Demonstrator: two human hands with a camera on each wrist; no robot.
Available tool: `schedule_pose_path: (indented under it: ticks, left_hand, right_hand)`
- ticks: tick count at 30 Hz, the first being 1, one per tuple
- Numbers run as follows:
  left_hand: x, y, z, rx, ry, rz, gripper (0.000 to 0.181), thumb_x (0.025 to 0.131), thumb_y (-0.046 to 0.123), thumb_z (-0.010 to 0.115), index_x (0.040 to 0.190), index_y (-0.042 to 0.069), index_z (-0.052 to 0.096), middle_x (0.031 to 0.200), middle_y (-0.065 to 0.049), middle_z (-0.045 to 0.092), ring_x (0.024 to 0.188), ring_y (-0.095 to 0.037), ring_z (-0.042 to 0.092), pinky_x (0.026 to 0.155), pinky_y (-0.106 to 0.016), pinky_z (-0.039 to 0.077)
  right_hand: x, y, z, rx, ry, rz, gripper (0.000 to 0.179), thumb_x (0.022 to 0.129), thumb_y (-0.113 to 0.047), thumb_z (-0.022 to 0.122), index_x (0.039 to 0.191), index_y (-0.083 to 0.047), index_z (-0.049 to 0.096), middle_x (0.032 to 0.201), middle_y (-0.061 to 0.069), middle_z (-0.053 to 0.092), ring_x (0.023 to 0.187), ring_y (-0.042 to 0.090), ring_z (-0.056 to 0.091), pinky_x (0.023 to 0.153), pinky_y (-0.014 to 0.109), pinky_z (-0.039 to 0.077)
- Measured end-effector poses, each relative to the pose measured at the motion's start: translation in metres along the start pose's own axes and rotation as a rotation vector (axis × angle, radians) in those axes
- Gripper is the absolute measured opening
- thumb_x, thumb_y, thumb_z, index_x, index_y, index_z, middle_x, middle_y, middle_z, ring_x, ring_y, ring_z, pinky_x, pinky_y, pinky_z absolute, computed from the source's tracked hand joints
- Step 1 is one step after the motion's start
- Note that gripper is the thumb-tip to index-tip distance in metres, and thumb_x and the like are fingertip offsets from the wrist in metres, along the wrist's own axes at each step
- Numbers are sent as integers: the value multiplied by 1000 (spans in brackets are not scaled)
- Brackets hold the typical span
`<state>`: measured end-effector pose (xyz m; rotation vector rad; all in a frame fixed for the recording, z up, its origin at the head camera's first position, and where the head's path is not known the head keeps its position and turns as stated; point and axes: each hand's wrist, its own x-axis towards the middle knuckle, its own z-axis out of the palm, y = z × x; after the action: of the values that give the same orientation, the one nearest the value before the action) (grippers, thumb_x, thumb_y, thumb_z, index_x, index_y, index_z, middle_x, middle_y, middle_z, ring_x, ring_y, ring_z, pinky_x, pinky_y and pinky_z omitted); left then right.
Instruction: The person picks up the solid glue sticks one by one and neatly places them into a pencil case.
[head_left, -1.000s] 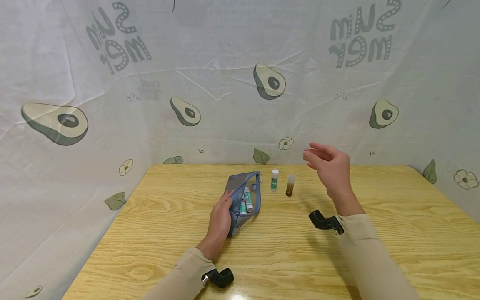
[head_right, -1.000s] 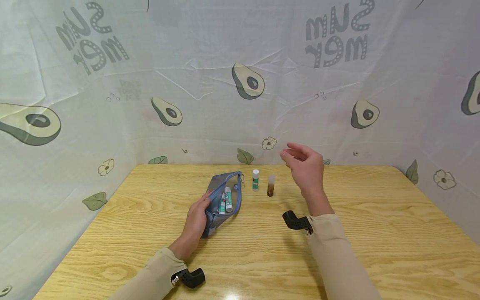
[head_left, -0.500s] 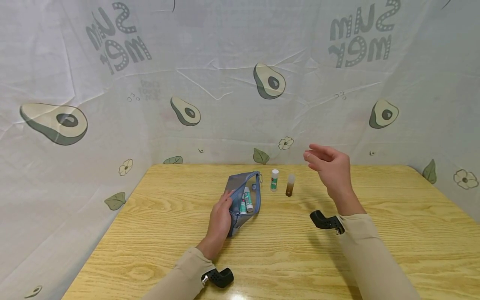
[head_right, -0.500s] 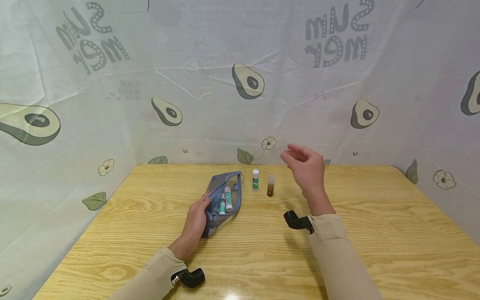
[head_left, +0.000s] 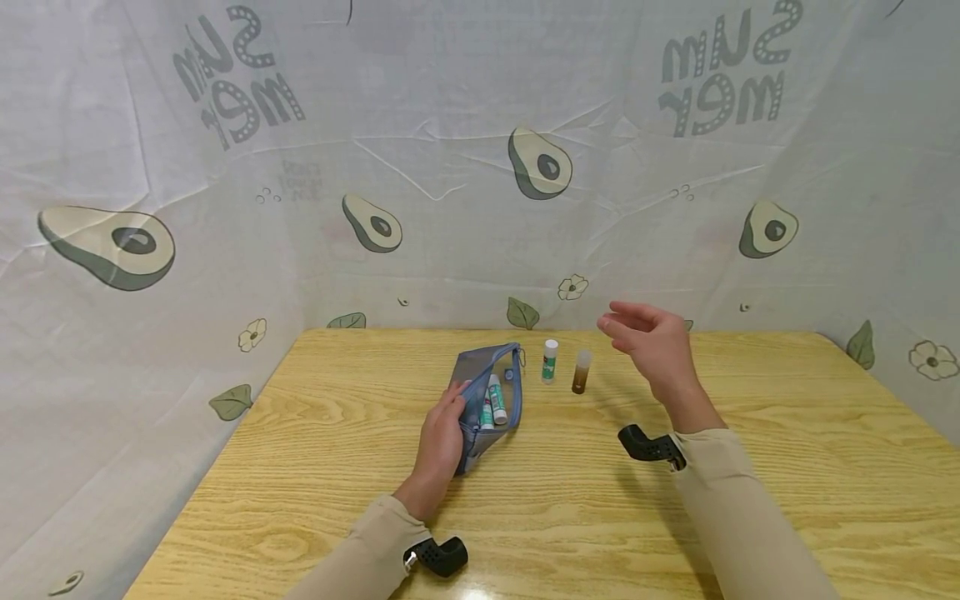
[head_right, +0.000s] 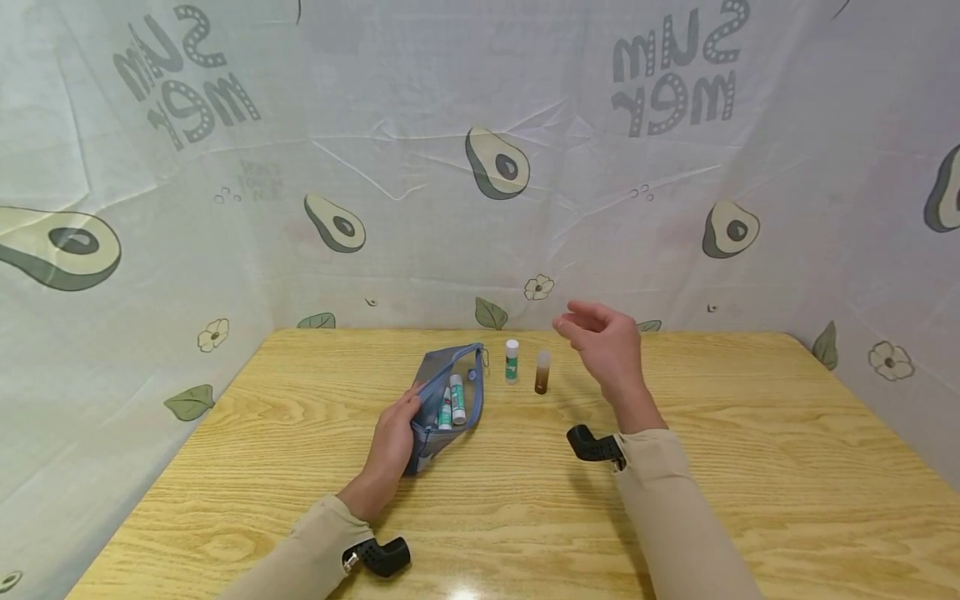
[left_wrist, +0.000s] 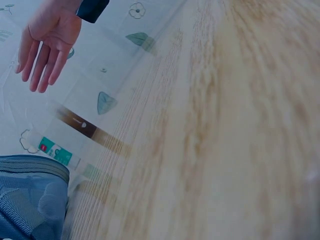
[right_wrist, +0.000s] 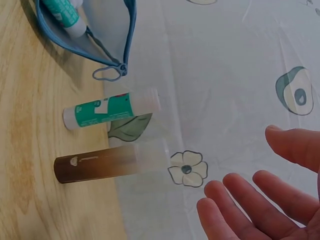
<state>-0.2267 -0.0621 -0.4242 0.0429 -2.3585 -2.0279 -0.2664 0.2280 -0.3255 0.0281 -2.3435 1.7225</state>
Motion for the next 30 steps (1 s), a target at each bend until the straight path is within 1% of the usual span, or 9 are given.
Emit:
schedule_pose_path:
  ticks: [3, 5, 6, 9, 12, 15, 18, 23, 30]
  left_hand:
    - [0, 0, 0, 3, 2, -2, 51, 113, 27, 32, 157, 11, 54, 175, -13, 31, 166, -39, 16, 134, -62, 14]
    - [0, 0, 0, 7, 5, -1, 51, 113, 27, 33, 157, 11, 54, 175, -14, 31, 166, -40, 17, 134, -61, 15]
    - [0, 0, 0, 9, 6, 0, 51, 113, 27, 33, 157, 11, 54, 175, -14, 32, 166, -40, 17, 134, -62, 15]
    - [0, 0, 1, 7, 2, -6, 51, 113, 27, 32, 157, 12, 54, 175, -13, 31, 166, -39, 16, 134, -61, 14]
    - [-1, -1, 0, 4, -7, -11, 51, 113, 27, 31, 158, 12, 53, 176, -12, 30, 166, -39, 16, 134, -62, 14]
    - [-2, -1, 0, 1, -14, -12, 52, 114, 27, 31, 158, 12, 52, 176, -12, 29, 167, -39, 15, 134, -62, 13]
    - [-2, -1, 0, 2, -16, -6, 52, 114, 27, 31, 158, 11, 52, 176, -13, 29, 166, -39, 15, 134, -62, 13]
    - [-2, 0, -1, 5, -17, 1, 52, 114, 28, 30, 158, 12, 52, 176, -13, 29, 166, -40, 15, 134, -63, 14]
    - [-2, 1, 0, 2, -13, 3, 52, 114, 28, 31, 158, 12, 52, 176, -13, 30, 166, -39, 16, 134, -61, 14]
  right_hand:
    - [2, 5, 1, -14, -35, 22, 59, 102, -33, 72, 152, -6, 57, 128, 2, 72, 97, -11, 68, 91, 17, 60]
    - [3, 9, 1, -25, -71, 33, 59, 102, -34, 72, 153, -6, 57, 139, 12, 70, 98, -12, 68, 92, 18, 60]
    - [3, 11, 1, -28, -90, 38, 60, 102, -34, 72, 153, -6, 57, 142, 13, 69, 99, -11, 68, 94, 20, 60]
    - [4, 17, 1, -17, -150, 47, 60, 102, -32, 72, 153, -4, 56, 137, 8, 72, 101, -10, 69, 97, 23, 61]
    - [5, 23, 1, -2, -193, 61, 60, 102, -31, 73, 153, -3, 55, 138, 8, 71, 105, -8, 68, 103, 29, 60]
    - [5, 29, 3, -10, -225, 66, 60, 102, -32, 72, 152, -3, 56, 150, 19, 62, 108, -6, 67, 108, 36, 58]
    - [6, 34, 4, -18, -249, 63, 58, 103, -30, 72, 150, -1, 57, 153, 23, 58, 108, -5, 68, 110, 41, 57]
    - [7, 39, 7, -23, -283, 67, 55, 103, -26, 72, 148, 2, 58, 152, 26, 59, 106, -3, 70, 112, 49, 55]
    - [8, 41, 9, -27, -296, 93, 52, 103, -23, 71, 147, 3, 59, 152, 27, 59, 114, 7, 72, 112, 49, 55]
